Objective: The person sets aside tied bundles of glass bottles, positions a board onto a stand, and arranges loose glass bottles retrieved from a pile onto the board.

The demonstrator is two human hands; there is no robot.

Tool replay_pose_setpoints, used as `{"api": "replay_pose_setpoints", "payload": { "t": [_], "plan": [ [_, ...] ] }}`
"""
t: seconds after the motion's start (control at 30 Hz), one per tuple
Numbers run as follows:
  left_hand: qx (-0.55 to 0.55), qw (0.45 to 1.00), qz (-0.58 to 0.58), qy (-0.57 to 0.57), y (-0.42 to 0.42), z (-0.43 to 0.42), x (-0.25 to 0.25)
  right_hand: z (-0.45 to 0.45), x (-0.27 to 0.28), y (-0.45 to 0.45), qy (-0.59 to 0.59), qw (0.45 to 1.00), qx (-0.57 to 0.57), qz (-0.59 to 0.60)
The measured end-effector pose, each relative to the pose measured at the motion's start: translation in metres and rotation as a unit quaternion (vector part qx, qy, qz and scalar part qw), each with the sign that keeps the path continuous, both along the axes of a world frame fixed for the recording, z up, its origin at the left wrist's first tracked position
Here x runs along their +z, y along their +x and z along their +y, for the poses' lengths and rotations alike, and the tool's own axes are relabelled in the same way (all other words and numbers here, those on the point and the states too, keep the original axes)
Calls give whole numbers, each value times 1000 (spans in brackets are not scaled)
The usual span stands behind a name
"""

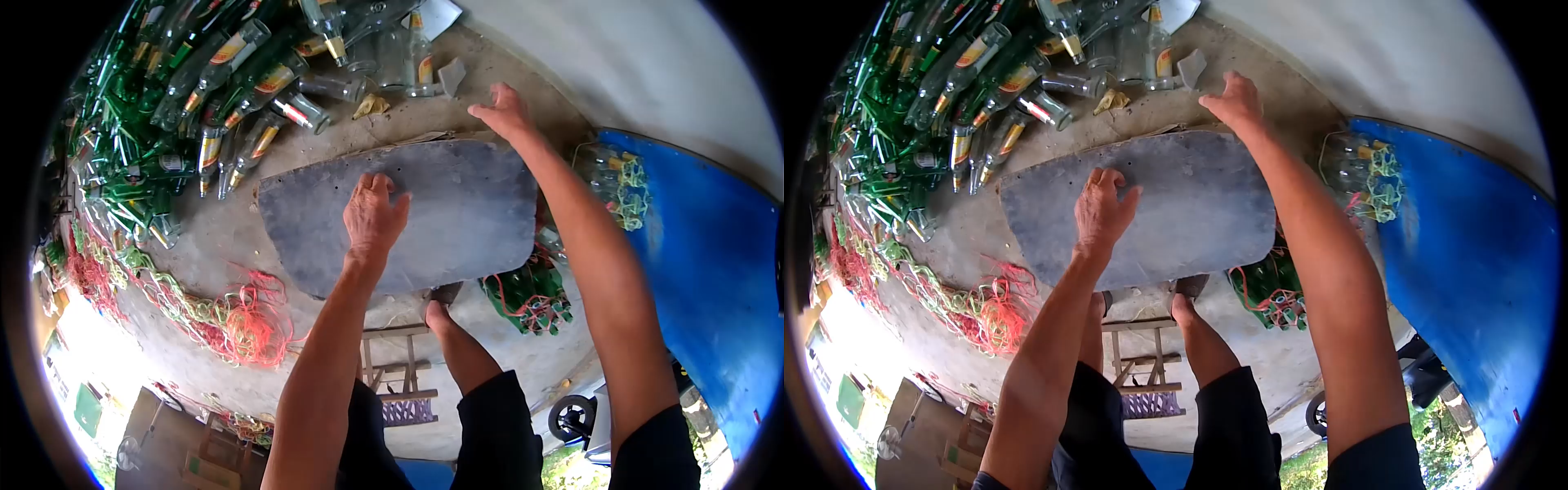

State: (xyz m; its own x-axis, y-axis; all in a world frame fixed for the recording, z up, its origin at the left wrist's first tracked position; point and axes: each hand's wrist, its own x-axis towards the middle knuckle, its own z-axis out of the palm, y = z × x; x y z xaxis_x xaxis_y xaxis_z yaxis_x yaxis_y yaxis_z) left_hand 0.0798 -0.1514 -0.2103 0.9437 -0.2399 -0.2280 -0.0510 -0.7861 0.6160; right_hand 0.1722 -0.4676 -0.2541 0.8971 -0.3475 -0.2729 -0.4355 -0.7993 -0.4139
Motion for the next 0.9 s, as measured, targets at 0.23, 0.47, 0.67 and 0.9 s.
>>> {"api": "replay_pose_setpoints", "payload": {
  "t": [0.23, 0.47, 0.67, 0.9],
  "plan": [
    [5, 1000, 7, 3, 4, 2, -2, 4, -73, 62, -49, 985, 37, 159],
    [-13, 1000, 5, -3, 9, 6, -9, -14, -157, 100, -100, 987, 93, 84],
    [-20, 1000, 7, 4, 10, 4, -11, -20, -192, 110, -44, 990, 101, 91],
    [-28, 999, -3, 21, 8, 0, -13, -35, -157, 85, -87, 988, 32, 124]
  ]
}}
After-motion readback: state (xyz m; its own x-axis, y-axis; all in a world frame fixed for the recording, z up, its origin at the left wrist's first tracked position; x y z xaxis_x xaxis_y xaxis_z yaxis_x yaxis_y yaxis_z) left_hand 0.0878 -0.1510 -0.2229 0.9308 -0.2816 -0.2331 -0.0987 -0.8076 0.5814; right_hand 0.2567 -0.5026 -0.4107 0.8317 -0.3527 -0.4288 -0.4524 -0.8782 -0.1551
